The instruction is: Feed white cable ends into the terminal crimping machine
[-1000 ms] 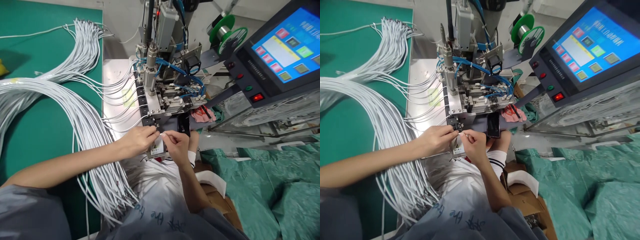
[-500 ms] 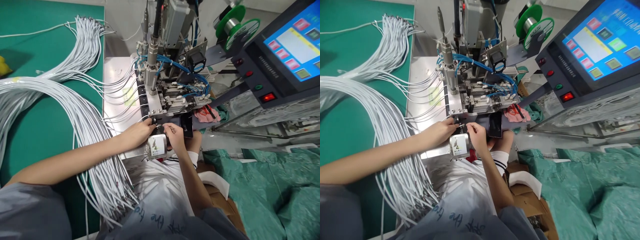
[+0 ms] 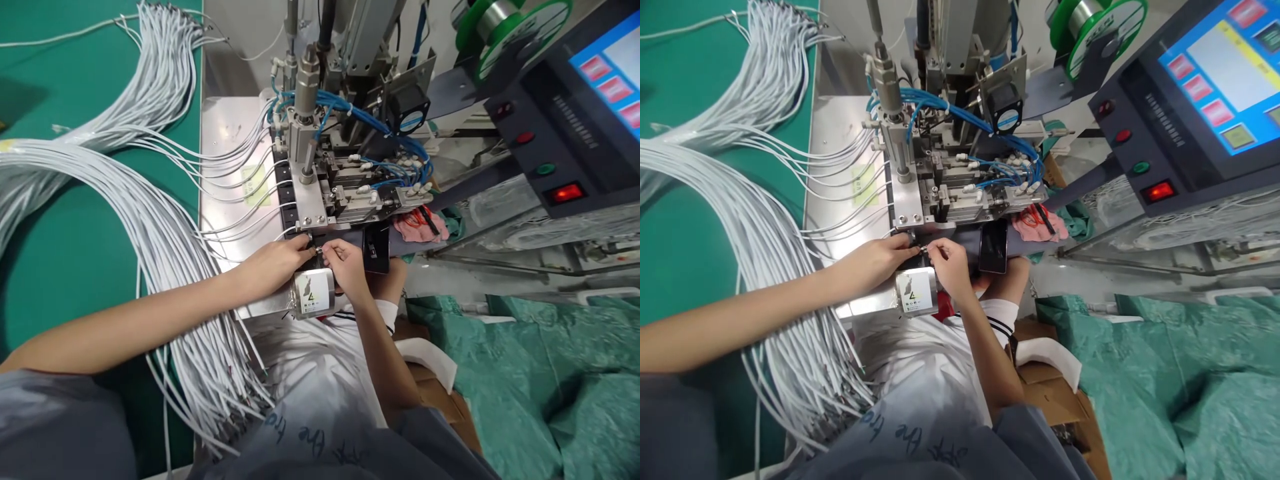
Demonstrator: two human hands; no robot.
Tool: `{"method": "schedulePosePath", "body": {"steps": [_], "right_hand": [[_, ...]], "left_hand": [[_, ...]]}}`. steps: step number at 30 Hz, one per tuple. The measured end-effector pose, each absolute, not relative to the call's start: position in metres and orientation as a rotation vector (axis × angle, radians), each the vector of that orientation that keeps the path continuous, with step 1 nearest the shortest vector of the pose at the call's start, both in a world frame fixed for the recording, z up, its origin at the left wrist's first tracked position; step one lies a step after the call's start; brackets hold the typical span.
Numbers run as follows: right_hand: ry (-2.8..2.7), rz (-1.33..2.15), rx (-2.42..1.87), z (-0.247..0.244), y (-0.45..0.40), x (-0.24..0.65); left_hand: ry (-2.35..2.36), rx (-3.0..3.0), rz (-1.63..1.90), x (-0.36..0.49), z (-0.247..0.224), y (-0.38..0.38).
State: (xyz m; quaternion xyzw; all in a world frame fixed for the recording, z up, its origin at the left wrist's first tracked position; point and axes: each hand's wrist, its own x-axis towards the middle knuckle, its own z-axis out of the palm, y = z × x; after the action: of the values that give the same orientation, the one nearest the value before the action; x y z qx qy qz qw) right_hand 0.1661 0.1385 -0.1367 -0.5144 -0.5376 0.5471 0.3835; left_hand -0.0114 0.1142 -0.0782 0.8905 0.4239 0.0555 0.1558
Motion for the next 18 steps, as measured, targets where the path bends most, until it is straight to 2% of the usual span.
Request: {"method": "schedulePosePath", "body": {"steps": [11, 18], "right_hand": [[-1.276, 1.516, -1.305, -0.142, 0.1379, 0.1611], [-1.35, 1.375, -1.28, -0.1433, 0.1368, 0.1608]], "left_hand": [[1.242, 2.658, 0.054, -0.0139, -0.0791, 0.1136], [1.228, 2.688, 0.025, -0.0118, -0.0745, 0.1138]]}}
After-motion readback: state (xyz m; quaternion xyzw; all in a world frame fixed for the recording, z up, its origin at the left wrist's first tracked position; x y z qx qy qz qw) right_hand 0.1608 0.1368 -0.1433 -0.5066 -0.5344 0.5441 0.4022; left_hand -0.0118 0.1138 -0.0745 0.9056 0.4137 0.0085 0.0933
